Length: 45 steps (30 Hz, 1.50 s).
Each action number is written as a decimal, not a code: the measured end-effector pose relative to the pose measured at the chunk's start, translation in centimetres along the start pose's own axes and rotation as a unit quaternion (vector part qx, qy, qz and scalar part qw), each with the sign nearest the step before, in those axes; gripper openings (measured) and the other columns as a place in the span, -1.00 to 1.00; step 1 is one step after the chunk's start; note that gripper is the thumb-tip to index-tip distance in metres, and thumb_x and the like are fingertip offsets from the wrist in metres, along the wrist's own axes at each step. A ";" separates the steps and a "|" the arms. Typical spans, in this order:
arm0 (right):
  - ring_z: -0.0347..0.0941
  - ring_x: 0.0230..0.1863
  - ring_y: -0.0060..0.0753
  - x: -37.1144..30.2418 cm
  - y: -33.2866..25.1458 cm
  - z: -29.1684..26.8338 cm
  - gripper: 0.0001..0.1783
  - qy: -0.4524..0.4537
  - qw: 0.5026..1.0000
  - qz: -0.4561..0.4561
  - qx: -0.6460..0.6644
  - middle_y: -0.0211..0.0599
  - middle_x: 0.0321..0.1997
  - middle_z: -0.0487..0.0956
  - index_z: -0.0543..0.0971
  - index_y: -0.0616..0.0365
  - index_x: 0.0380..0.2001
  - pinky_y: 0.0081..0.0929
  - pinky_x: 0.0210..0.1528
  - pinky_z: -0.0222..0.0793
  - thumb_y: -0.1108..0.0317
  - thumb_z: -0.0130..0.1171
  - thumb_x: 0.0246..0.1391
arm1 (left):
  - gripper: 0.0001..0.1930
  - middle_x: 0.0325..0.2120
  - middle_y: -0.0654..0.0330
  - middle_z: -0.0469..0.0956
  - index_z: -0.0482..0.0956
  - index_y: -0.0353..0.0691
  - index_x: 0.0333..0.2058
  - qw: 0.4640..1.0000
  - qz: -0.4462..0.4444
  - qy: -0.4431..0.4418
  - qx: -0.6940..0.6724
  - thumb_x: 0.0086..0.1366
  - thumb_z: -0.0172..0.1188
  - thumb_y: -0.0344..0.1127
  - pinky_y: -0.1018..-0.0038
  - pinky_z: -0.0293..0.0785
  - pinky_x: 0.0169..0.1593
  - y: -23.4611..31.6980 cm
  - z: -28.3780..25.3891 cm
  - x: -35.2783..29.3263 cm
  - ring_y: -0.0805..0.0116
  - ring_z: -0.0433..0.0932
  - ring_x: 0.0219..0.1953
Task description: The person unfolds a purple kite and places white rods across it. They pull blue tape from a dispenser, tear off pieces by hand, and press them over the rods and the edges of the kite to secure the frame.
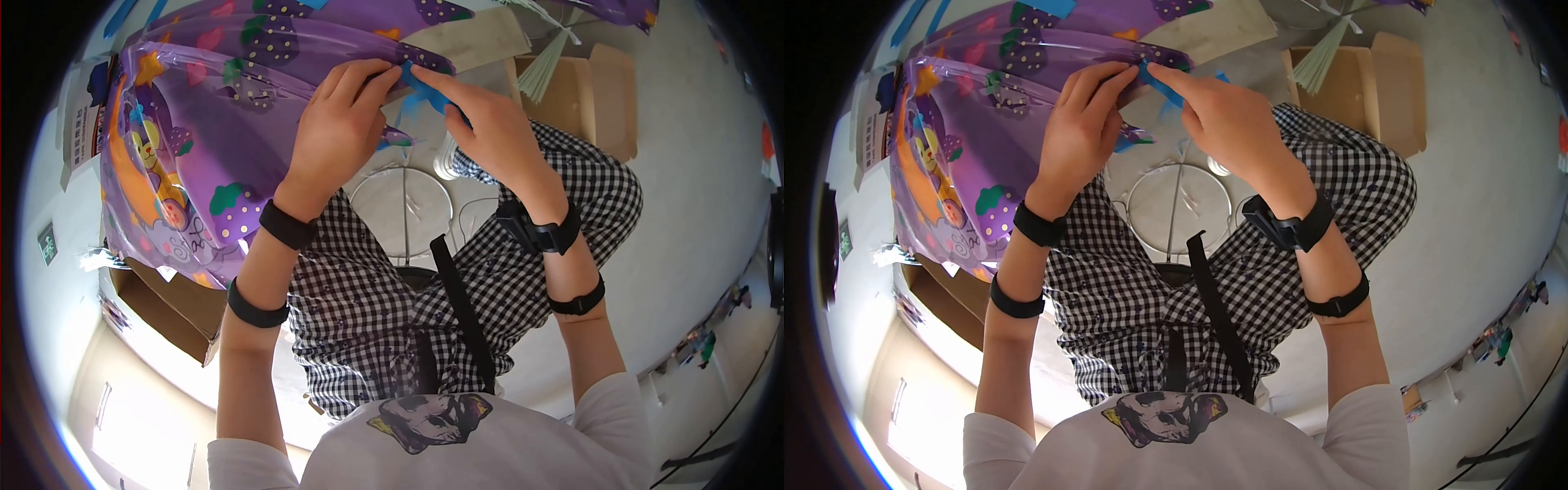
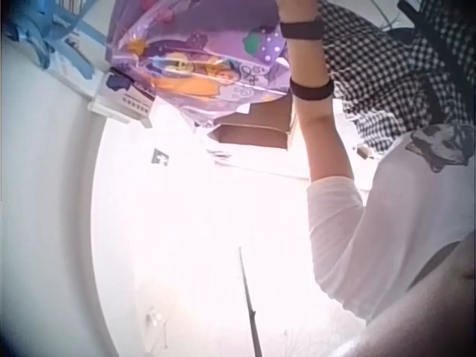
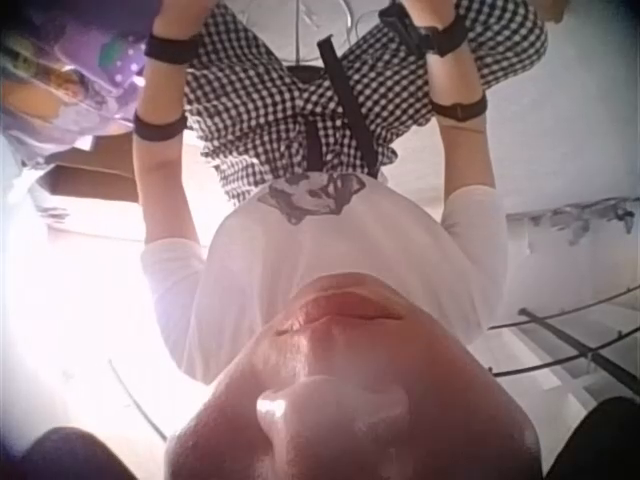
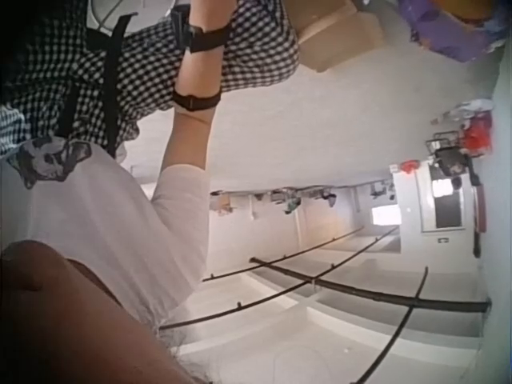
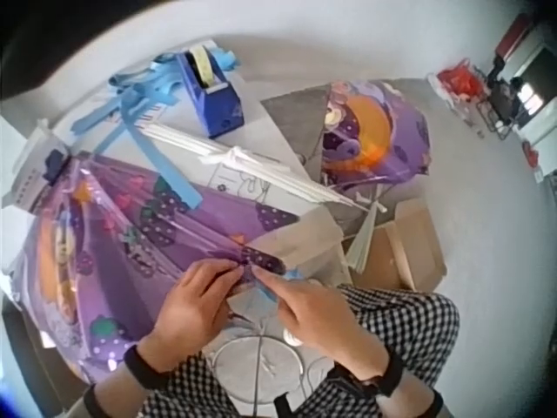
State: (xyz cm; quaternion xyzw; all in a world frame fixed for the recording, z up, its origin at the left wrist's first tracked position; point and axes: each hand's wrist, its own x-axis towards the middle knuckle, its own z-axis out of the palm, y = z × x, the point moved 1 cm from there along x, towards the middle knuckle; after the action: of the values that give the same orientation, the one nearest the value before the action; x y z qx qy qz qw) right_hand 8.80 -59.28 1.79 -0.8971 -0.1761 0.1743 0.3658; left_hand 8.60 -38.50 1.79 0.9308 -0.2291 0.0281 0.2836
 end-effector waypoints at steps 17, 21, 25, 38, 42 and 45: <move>0.51 -0.46 -0.26 -0.2 -0.2 0.1 -0.33 0.015 0.997 -0.028 -0.071 -0.26 -0.28 0.61 0.34 -0.28 0.30 -0.36 -0.39 0.46 0.50 0.07 0.12 | -0.54 -0.10 0.19 0.54 0.55 -0.25 -0.09 1.000 0.018 0.002 -0.020 -0.06 0.19 -0.61 0.32 0.54 0.00 -0.3 -0.5 0.0 0.17 0.53 -0.03; 0.56 -0.38 -0.23 -0.3 -0.1 0.3 -0.37 0.014 0.995 -0.042 -0.094 -0.31 -0.32 0.60 0.36 -0.18 0.28 -0.31 -0.44 0.50 0.44 0.10 0.10 | -0.54 -0.08 0.19 0.54 0.56 -0.26 -0.09 1.000 0.022 0.002 -0.016 -0.07 0.20 -0.61 0.32 0.54 0.00 -0.3 -0.4 -0.1 0.17 0.53 -0.03; 0.56 -0.40 -0.25 -0.3 -0.2 0.5 -0.37 0.013 0.993 -0.046 -0.106 -0.31 -0.35 0.58 0.36 -0.17 0.28 -0.34 -0.46 0.49 0.44 0.11 0.09 | -0.54 -0.08 0.19 0.54 0.56 -0.26 -0.10 1.000 0.017 0.001 -0.019 -0.08 0.20 -0.61 0.33 0.54 0.00 -0.3 -0.4 -0.1 0.17 0.53 -0.02; 0.55 -0.46 -0.26 -0.3 -0.4 0.5 -0.37 0.022 0.991 -0.057 -0.119 -0.31 -0.40 0.58 0.37 -0.16 0.27 -0.37 -0.51 0.46 0.43 0.12 0.09 | -0.46 -0.02 0.18 0.51 0.56 -0.18 -0.01 1.000 0.002 -0.015 -0.021 -0.04 0.13 -0.66 0.30 0.53 0.00 0.1 -0.6 -0.3 0.13 0.51 -0.01; 0.55 -0.47 -0.25 -0.4 -0.3 0.4 -0.36 0.026 0.990 -0.055 -0.125 -0.32 -0.42 0.58 0.37 -0.16 0.27 -0.35 -0.52 0.45 0.43 0.13 0.07 | -0.42 -0.03 0.19 0.49 0.55 -0.13 0.03 1.000 -0.005 -0.028 0.004 -0.06 0.16 -0.63 0.30 0.53 -0.01 0.4 -0.3 -0.1 0.15 0.50 -0.03; 0.55 -0.48 -0.25 -0.4 -0.5 0.3 -0.36 0.025 0.991 -0.050 -0.124 -0.32 -0.43 0.57 0.37 -0.15 0.26 -0.35 -0.54 0.45 0.44 0.13 0.07 | -0.40 -0.04 0.19 0.48 0.54 -0.12 0.05 0.999 -0.002 -0.023 0.022 -0.07 0.18 -0.62 0.30 0.52 -0.01 0.5 0.0 -0.1 0.15 0.50 -0.03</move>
State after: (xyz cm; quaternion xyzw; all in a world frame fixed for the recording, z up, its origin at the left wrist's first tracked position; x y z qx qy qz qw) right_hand 8.21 -58.98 2.03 -0.9296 -0.2320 0.1104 0.2645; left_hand 8.27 -38.84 2.05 0.9375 -0.2334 0.0112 0.2577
